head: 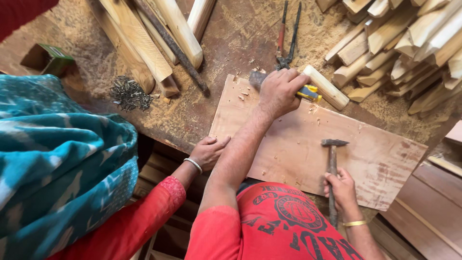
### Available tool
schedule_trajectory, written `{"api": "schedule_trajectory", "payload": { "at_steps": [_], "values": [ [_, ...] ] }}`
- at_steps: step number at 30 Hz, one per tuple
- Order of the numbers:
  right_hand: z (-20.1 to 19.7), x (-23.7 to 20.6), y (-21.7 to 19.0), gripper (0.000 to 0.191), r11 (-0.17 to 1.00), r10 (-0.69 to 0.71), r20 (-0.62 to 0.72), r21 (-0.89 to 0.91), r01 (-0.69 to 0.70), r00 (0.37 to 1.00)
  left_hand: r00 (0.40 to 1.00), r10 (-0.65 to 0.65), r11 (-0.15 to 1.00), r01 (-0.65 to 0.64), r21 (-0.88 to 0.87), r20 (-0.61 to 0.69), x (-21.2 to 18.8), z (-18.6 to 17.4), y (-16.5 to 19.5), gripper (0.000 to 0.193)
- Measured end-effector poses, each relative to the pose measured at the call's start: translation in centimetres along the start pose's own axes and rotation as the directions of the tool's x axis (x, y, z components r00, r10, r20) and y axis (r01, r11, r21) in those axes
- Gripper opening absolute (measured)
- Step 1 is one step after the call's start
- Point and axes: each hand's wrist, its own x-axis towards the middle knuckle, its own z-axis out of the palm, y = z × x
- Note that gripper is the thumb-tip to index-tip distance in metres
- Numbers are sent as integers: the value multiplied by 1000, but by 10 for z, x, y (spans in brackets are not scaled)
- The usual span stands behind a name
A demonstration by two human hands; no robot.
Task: The person uses a chisel and hammer to carve a rectangular recess into a wooden board. They repeatedly strike the chisel to remove wood chips, then use pliers to pull out remaining splinters. The process is repeated at different locations on the board.
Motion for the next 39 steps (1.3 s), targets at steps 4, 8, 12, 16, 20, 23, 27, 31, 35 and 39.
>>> {"api": "schedule_trajectory", "payload": {
  "at_steps": [4, 8, 12, 16, 20, 23, 27, 31, 35, 39],
  "values": [
    [11, 1, -11, 19, 999, -31, 13, -37, 32, 999, 997, -46, 999, 46, -4, 61, 3, -3, -6, 33],
    [20, -2, -23, 25, 994, -72, 68, -82, 77, 995, 997, -78, 993, 79, -88, 9, 9, -11, 1, 37],
    [30, -7, -37, 25, 995, -62, 70, -80, 68, 996, 994, -17, 1000, 15, -20, -106, 13, -18, 4, 29],
    [39, -13, -53, 25, 991, -113, 81, -60, 118, 990, 980, -35, 999, 38, 12, -196, 11, -21, -4, 17],
    [46, -20, -68, 26, 985, -162, 53, -54, 165, 985, 975, -24, 999, 29, 18, -222, 5, -18, -10, 19],
    [52, -25, -79, 28, 980, -198, 37, -23, 199, 979, 973, -23, 1000, 25, 5, -231, 2, -16, -10, 20],
    [58, -32, -90, 29, 970, -242, 33, -21, 243, 970, 973, -14, 1000, 15, 1, -231, -1, -15, -7, 19],
    [64, -39, -100, 33, 956, -290, 23, -41, 290, 957, 974, -9, 1000, 11, 5, -226, -3, -14, -5, 18],
    [69, -46, -110, 34, 931, -350, 55, -86, 354, 935, 975, -16, 1000, 15, -10, -220, -5, -12, -7, 18],
    [72, -52, -120, 35, 874, -470, 112, -74, 479, 875, 977, -2, 998, -11, -61, -213, -6, -11, -9, 16]
  ]
}}
